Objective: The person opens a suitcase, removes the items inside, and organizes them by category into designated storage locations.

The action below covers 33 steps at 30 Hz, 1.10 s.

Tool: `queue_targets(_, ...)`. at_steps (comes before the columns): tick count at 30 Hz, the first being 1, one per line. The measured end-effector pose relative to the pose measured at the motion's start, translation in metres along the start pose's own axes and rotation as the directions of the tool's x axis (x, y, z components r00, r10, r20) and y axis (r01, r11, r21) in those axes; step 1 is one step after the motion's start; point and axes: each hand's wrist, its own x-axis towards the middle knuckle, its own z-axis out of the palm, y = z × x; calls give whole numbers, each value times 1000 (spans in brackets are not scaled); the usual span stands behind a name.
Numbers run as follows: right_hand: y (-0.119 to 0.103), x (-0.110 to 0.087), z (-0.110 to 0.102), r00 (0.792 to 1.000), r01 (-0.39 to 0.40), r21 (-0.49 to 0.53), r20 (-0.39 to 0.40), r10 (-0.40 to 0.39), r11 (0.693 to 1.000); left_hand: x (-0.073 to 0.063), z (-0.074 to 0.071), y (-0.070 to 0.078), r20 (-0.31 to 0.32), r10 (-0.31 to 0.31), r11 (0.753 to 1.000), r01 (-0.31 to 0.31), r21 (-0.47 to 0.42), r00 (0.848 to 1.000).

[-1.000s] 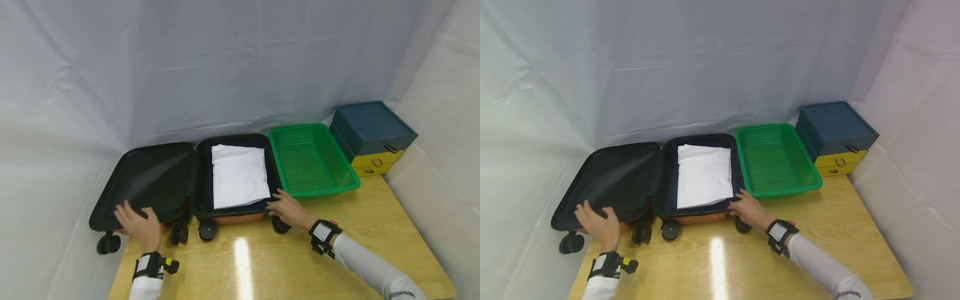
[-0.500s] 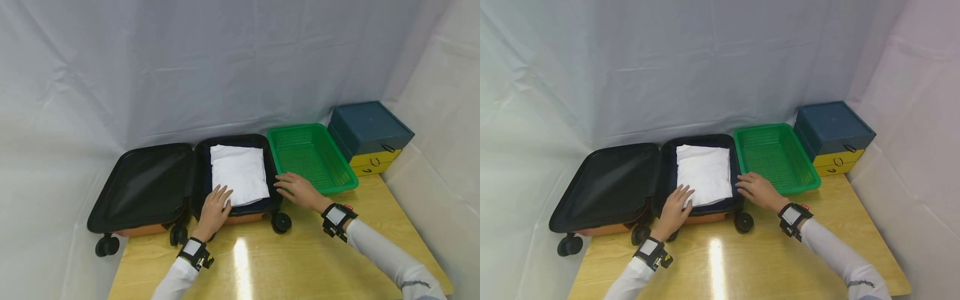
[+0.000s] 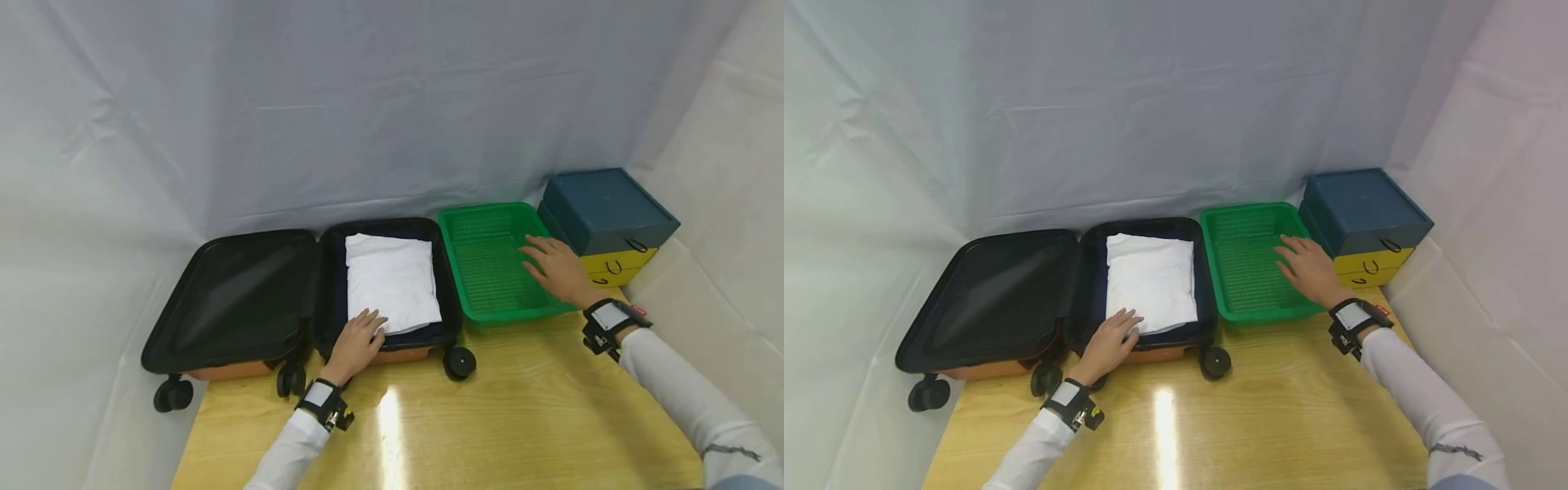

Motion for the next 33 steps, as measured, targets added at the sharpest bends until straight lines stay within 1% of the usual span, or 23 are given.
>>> queue_targets(2,8,-1,-6,1000,-30,-10,3,30,999,1,0,0,16,-6,1000,6,-4,1000)
queue_targets(5,10,-2,-7,996,-63,20,61,62,998,5,-1,1,29,-29,1000,29,5,999)
queue_targets(6,9,-3,-4,994,-68,37,89,65,997,7,-1,1,25,-52,999,52,7,998)
queue_targets(8,3,-4,5,989,-71,78,134,60,994,13,-3,3,23,-140,990,140,-5,990)
queue_targets(9,-1,-5,11,987,-68,99,150,53,993,17,-4,4,21,-192,981,192,-11,981)
queue_targets(10,-6,-6,17,986,-63,120,161,43,991,21,-4,4,18,-247,969,247,-25,969)
queue_targets(11,-11,-6,23,985,-55,137,169,31,989,24,-5,4,18,-302,953,302,-35,953)
queue_targets(13,-23,-5,35,985,-36,162,171,8,986,30,-5,4,22,-383,923,383,-40,924)
queue_targets(14,-31,-4,40,985,-28,174,171,-2,984,32,-4,2,24,-402,915,402,-36,915)
queue_targets(16,-47,1,50,985,-16,195,171,-18,981,34,-2,-1,18,-426,904,426,-25,905)
queue_targets(18,-64,7,61,985,-16,221,170,-23,975,35,0,-4,-5,-431,902,431,-28,902)
queue_targets(20,-84,16,71,986,-33,254,169,-11,967,36,1,-8,-33,-441,897,438,-64,897)
queue_targets(21,-94,21,77,986,-47,275,168,0,960,37,1,-9,-39,-454,888,448,-101,890)
queue_targets(23,-112,31,87,986,-76,308,166,25,948,39,2,-14,-25,-483,862,470,-191,875)
queue_targets(25,-127,42,95,978,-121,330,200,56,936,43,3,-19,9,-521,822,505,-264,853)
queue_targets(26,-134,46,99,969,-153,332,236,75,931,44,2,-20,24,-537,803,519,-294,843)
queue_targets(27,-139,52,102,954,-190,322,285,97,927,46,2,-22,45,-553,782,537,-315,832)
queue_targets(28,-144,56,106,933,-226,312,341,114,923,47,2,-23,56,-564,769,549,-327,824)
queue_targets(29,-148,60,109,904,-268,296,406,133,917,47,1,-23,62,-573,758,558,-339,817)
queue_targets(30,-153,63,111,870,-312,279,469,154,908,48,0,-22,65,-577,749,559,-355,814)
queue_targets(31,-156,66,114,836,-347,259,522,172,902,48,-1,-20,66,-576,743,556,-372,815)
queue_targets(32,-158,69,117,807,-378,237,559,193,895,48,-2,-19,69,-577,734,554,-393,813)
queue_targets(33,-161,71,120,785,-404,221,582,212,888,49,-4,-17,76,-578,720,552,-421,813)
